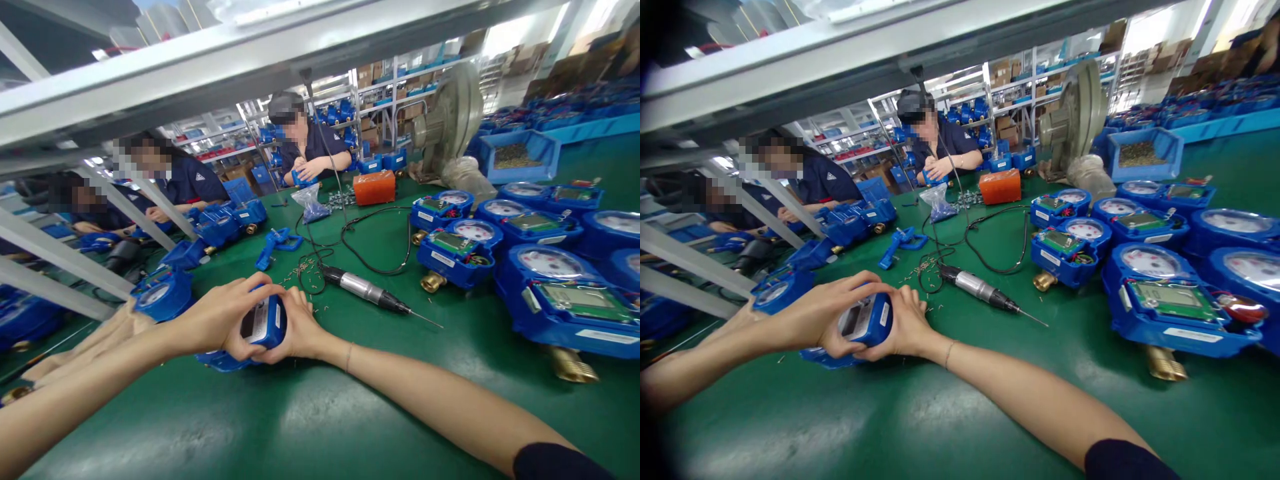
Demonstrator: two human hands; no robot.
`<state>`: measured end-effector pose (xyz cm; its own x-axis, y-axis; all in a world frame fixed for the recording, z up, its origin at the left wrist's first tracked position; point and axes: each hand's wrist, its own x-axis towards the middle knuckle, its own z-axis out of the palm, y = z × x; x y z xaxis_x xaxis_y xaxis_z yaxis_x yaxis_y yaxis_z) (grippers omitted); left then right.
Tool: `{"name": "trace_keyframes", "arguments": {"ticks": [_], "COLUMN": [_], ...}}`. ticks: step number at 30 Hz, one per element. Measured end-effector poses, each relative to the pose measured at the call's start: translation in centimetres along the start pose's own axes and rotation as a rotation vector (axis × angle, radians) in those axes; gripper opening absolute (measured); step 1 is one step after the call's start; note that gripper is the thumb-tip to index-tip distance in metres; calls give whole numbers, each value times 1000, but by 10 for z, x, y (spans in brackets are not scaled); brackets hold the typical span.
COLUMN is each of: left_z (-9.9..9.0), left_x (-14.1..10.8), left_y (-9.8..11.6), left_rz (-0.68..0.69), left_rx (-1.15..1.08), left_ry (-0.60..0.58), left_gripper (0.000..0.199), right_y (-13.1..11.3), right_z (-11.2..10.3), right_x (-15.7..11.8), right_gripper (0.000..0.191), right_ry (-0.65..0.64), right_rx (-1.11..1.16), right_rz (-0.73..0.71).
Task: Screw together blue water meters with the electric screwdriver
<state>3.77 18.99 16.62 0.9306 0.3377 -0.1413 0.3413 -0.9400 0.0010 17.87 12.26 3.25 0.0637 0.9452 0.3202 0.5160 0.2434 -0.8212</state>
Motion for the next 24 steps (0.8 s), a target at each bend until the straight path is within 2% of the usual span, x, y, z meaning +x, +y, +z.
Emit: {"name": "trace_keyframes", "arguments": {"ticks": [24], "left_z": [2], "left_x": [-5], "left_y": [0], "left_rz": [3], "left_rx": [10], "left_ry": [80], "left_gripper": [79], "right_y": [-6], "right_z": [0], "right_x": [-4], "right_gripper": [114], "right_ry": [37], "right_rx": [-28], "right_rz": [11]}}
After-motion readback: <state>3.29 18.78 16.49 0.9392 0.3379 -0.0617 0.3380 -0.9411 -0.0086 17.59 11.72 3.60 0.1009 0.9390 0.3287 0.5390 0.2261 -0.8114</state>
